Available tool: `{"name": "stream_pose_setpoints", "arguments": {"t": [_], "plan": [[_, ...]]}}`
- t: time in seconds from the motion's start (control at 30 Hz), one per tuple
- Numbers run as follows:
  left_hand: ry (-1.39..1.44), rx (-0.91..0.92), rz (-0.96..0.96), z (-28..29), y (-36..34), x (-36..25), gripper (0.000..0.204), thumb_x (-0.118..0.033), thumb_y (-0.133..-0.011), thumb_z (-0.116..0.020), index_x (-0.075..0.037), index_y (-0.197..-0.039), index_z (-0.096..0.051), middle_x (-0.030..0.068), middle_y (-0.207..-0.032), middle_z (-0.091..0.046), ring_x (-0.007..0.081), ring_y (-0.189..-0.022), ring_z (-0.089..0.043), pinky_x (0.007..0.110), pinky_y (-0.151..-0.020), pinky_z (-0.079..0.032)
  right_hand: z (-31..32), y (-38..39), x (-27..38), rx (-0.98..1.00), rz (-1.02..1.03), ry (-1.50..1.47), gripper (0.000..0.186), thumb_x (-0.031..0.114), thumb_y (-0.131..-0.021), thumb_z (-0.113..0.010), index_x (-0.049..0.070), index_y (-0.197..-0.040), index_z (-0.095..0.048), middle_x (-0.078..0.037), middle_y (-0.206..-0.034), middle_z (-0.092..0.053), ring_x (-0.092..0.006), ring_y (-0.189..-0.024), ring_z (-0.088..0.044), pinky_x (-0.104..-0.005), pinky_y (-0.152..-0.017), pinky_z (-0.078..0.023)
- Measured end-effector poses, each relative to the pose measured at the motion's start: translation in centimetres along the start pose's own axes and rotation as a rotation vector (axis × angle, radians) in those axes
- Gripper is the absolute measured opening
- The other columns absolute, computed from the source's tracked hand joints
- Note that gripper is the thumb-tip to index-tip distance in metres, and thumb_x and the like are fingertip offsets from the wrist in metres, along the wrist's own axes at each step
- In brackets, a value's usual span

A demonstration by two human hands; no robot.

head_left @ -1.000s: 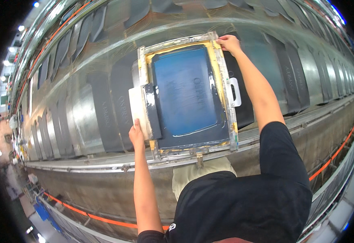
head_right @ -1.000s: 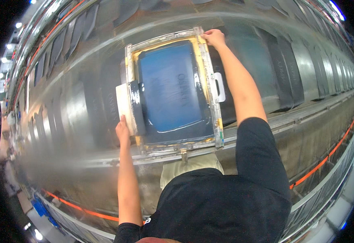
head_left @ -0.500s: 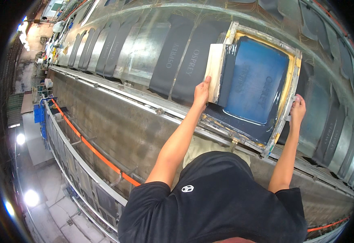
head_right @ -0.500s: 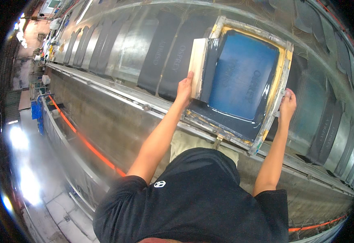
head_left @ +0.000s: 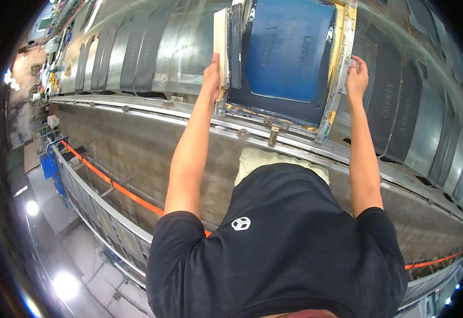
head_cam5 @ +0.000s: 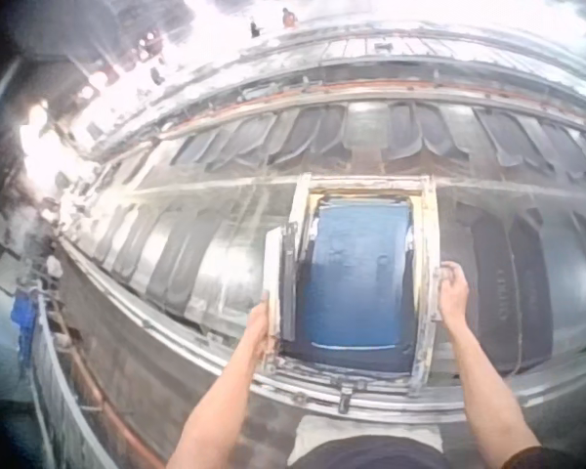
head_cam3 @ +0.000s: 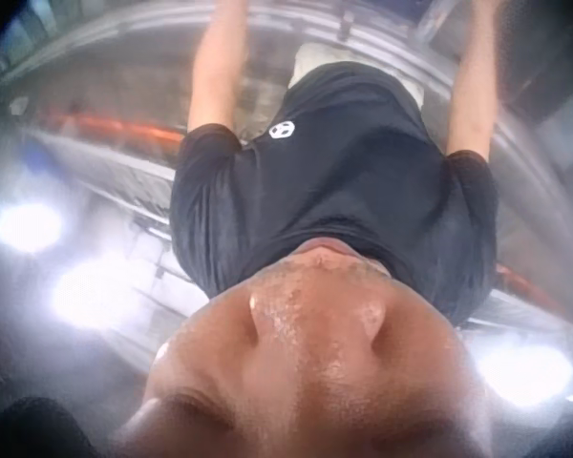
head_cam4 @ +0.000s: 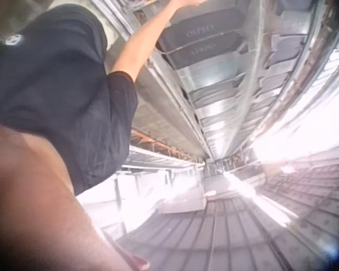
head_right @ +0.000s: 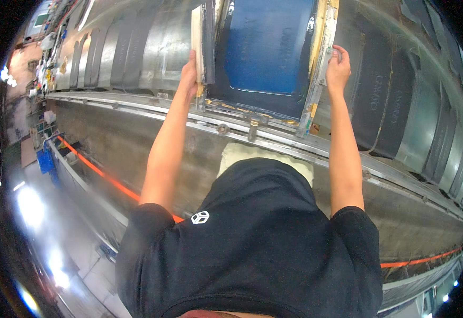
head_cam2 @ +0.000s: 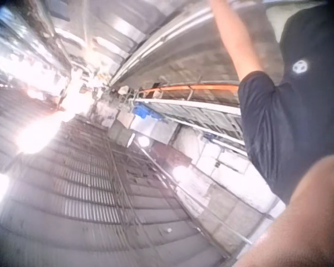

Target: The person smooths the surface of a black bag with a white block, then uses a toothpick to clean the edges of the brand logo. They repeat the smoothing action on the same bag.

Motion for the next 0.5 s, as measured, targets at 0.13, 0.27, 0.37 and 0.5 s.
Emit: {"name": "stream_pose_setpoints", "arguments": {"t": [0.13,0.27,0.37,0.5], "plan": [[-0.013,0.054,0.025,2.5,-1.0,0.3,0.071,-0.057,-0.1,-0.055,0.008,-0.128,-0.06,0.0139,-0.112,-0.07,0.0195,-0.096,-0.068,0.034,-0.083,-0.055,-1.0,1.6,0.8,-0.027,-0.022,0.053,0.023,0.027,-0.101,-0.056,0.017,-0.116,-0.069,0.0,-0.066,-0.06,-0.0124,-0.062,-0.057,-0.0318,-0.066,-0.047],[-0.08,0.036,0.011,3.3,-0.7,-0.1,0.071,-0.058,-0.098,-0.057,0.009,-0.124,-0.061,0.0136,-0.111,-0.069,0.0184,-0.096,-0.067,0.033,-0.083,-0.055,-1.5,2.7,1.8,-0.064,-0.015,0.103,0.023,0.028,-0.101,-0.055,0.018,-0.116,-0.069,-0.001,-0.066,-0.059,-0.0125,-0.063,-0.058,-0.0324,-0.066,-0.047],[-0.183,0.058,-0.001,3.4,0.2,-1.3,0.069,-0.058,-0.097,-0.059,0.007,-0.121,-0.061,0.0126,-0.113,-0.069,0.0175,-0.096,-0.066,0.033,-0.084,-0.054,-1.6,3.0,2.3,-0.059,-0.029,0.085,0.023,0.029,-0.101,-0.055,0.019,-0.116,-0.069,-0.001,-0.067,-0.06,-0.0132,-0.063,-0.058,-0.0331,-0.067,-0.047],[-0.27,0.027,-0.217,3.4,1.7,-3.0,0.052,-0.045,-0.095,-0.068,0.001,-0.12,-0.062,0.0105,-0.107,-0.069,0.0165,-0.093,-0.066,0.033,-0.08,-0.054,-1.5,3.1,2.6,-0.076,-0.018,0.104,0.022,0.027,-0.1,-0.056,0.018,-0.115,-0.069,-0.007,-0.068,-0.062,-0.0189,-0.066,-0.06,-0.0358,-0.069,-0.048]]}}
Point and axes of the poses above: each hand's wrist, its own y-axis away from the middle knuckle, its own z-axis out of the back of the hand, x = y × z, the point moved 4 cm from there along -y, towards the middle knuckle
